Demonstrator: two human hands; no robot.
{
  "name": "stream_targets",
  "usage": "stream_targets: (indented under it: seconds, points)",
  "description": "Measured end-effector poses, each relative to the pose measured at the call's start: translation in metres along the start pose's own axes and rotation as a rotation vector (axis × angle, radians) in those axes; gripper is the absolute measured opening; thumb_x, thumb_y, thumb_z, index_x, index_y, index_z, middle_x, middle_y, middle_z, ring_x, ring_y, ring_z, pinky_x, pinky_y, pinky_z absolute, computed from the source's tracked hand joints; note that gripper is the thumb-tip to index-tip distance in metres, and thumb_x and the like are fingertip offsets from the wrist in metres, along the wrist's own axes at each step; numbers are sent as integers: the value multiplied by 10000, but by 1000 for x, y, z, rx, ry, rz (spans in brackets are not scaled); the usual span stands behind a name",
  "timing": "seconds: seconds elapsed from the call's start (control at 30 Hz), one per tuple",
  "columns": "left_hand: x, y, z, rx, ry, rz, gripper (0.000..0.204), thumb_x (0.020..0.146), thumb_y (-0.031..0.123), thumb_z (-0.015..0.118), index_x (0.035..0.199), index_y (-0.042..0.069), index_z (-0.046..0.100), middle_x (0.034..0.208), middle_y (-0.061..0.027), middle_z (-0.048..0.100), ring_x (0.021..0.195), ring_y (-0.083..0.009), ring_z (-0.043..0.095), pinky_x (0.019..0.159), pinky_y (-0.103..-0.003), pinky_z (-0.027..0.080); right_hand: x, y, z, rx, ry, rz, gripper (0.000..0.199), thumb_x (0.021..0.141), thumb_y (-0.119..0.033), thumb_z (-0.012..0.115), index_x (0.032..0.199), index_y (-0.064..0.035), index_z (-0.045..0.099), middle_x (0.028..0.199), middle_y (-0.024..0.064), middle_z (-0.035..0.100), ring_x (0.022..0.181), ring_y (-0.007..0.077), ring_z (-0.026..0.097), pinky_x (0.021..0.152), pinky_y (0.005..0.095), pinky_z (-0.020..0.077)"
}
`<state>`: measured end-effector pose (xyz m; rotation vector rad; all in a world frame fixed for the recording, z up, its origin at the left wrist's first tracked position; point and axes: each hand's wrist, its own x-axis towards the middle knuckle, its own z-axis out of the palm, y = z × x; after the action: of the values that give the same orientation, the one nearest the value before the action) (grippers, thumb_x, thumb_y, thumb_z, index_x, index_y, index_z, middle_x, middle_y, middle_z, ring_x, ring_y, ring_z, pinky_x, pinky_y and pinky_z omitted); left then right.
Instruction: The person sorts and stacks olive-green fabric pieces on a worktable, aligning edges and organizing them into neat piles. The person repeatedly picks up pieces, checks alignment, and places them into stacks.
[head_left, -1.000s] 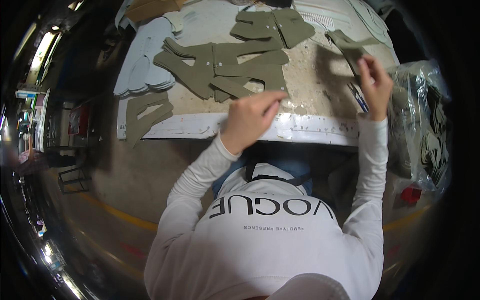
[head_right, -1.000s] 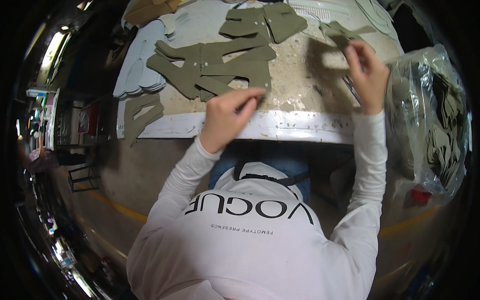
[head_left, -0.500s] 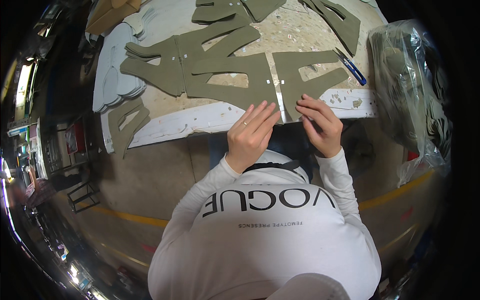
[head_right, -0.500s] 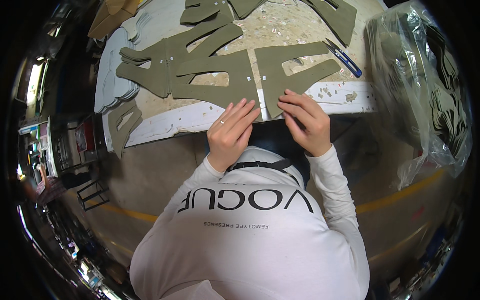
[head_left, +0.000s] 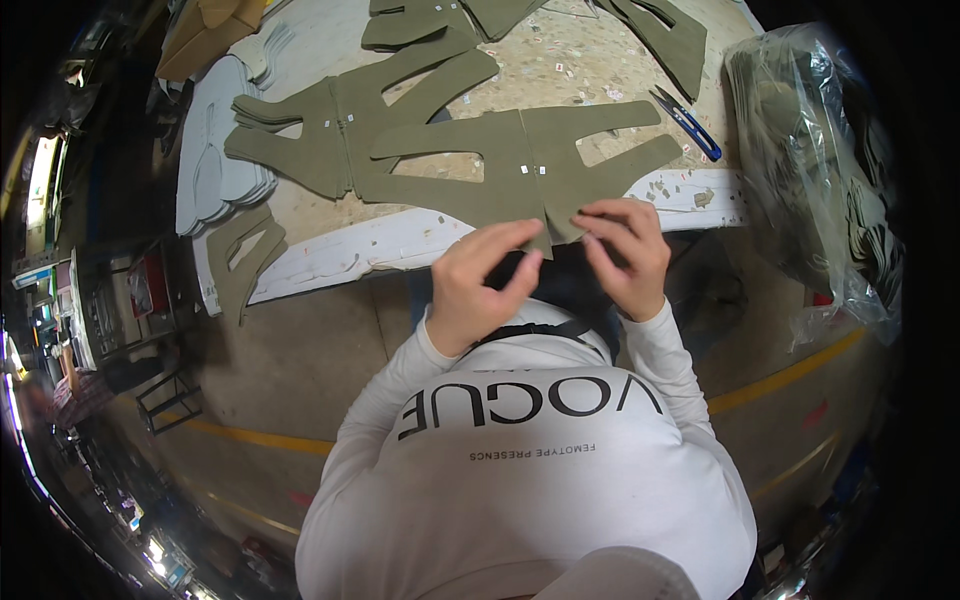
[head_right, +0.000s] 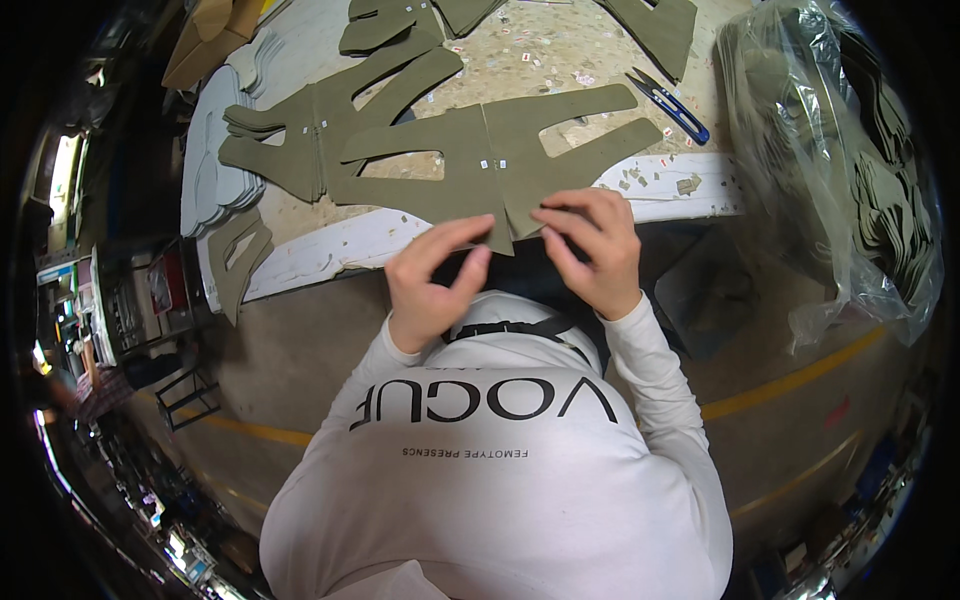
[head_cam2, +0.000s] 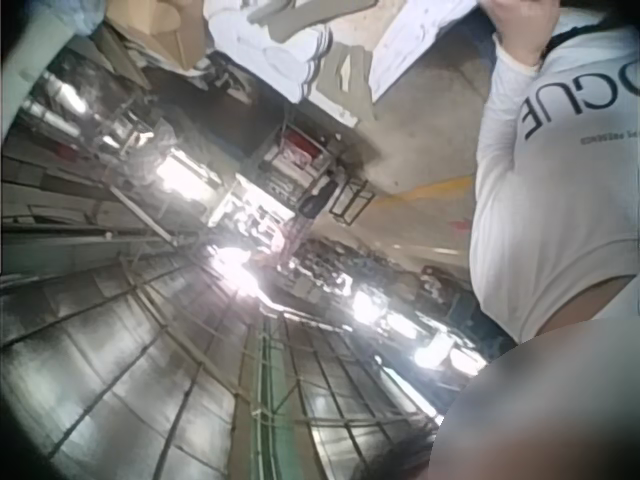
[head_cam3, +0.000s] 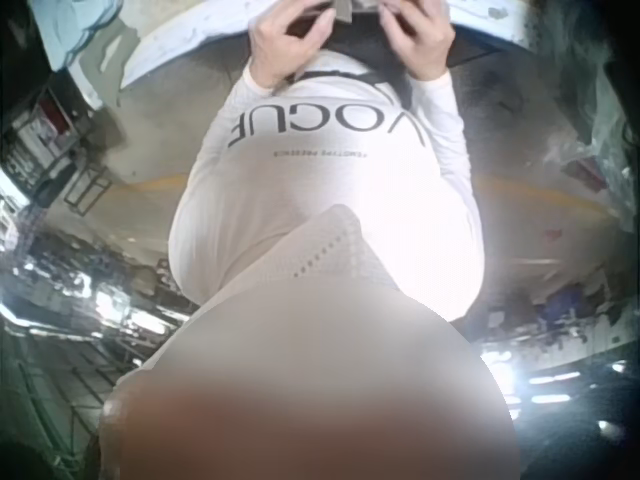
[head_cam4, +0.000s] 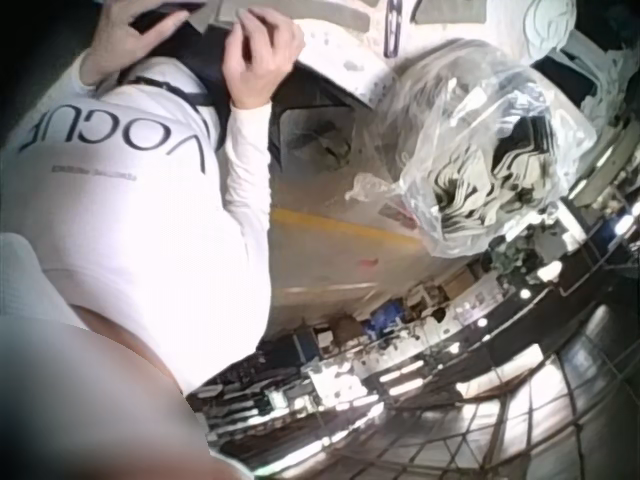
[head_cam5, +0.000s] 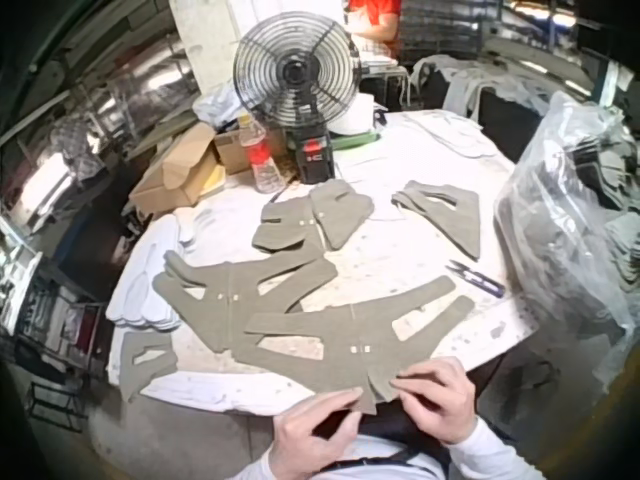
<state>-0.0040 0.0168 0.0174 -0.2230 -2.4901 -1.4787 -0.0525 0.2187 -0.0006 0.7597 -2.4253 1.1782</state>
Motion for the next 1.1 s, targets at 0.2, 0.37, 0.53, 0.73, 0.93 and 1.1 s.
stream_targets:
  seconds: [0.2,0.37,0.53,0.73,0.93,1.1]
  points:
    - [58,-5,9,-388,-171,-293,465,967,159,570,1391,34,429,1125,-170,643,841,-159,692,696,-261,550,11,-4,-11,351,107,239,165,790,45,651,932,-10,712,928,101,663,838,166,640,730,267,503]
    - [85,-10,22,123,-72,47,372,846,112,651,1210,47,620,1135,-142,625,730,-143,665,634,-259,538,16,-11,-13,272,-29,223,153,790,27,668,930,-13,716,927,105,663,850,180,642,746,267,501]
    - [77,-29,-17,-6,113,-70,420,827,-26,623,1241,47,620,1267,-130,551,716,-66,604,633,-203,527,27,-4,-7,604,-42,599,346,939,-81,572,1274,1,559,1252,89,574,1101,177,585,899,286,490]
    - [52,-56,-68,-83,291,-249,471,840,-37,638,1301,-12,545,1334,-184,475,820,-125,654,682,-236,561,52,-6,31,940,-48,572,568,885,-52,625,1413,-49,416,1374,156,467,1290,225,458,1026,335,428]
    - [33,-62,-60,-181,311,-228,515,827,-67,656,1323,-18,525,1312,-132,477,817,-91,622,681,-198,522,55,-4,58,653,-179,412,547,845,8,641,1367,-78,502,1095,49,598,741,37,511,636,187,432]
    - [31,-59,-49,-252,342,-218,509,825,-59,661,1314,-21,523,1272,-128,479,833,-118,649,676,-216,549,60,-7,15,846,-290,574,438,887,-3,606,1321,-44,564,1144,29,631,833,42,568,739,187,450]
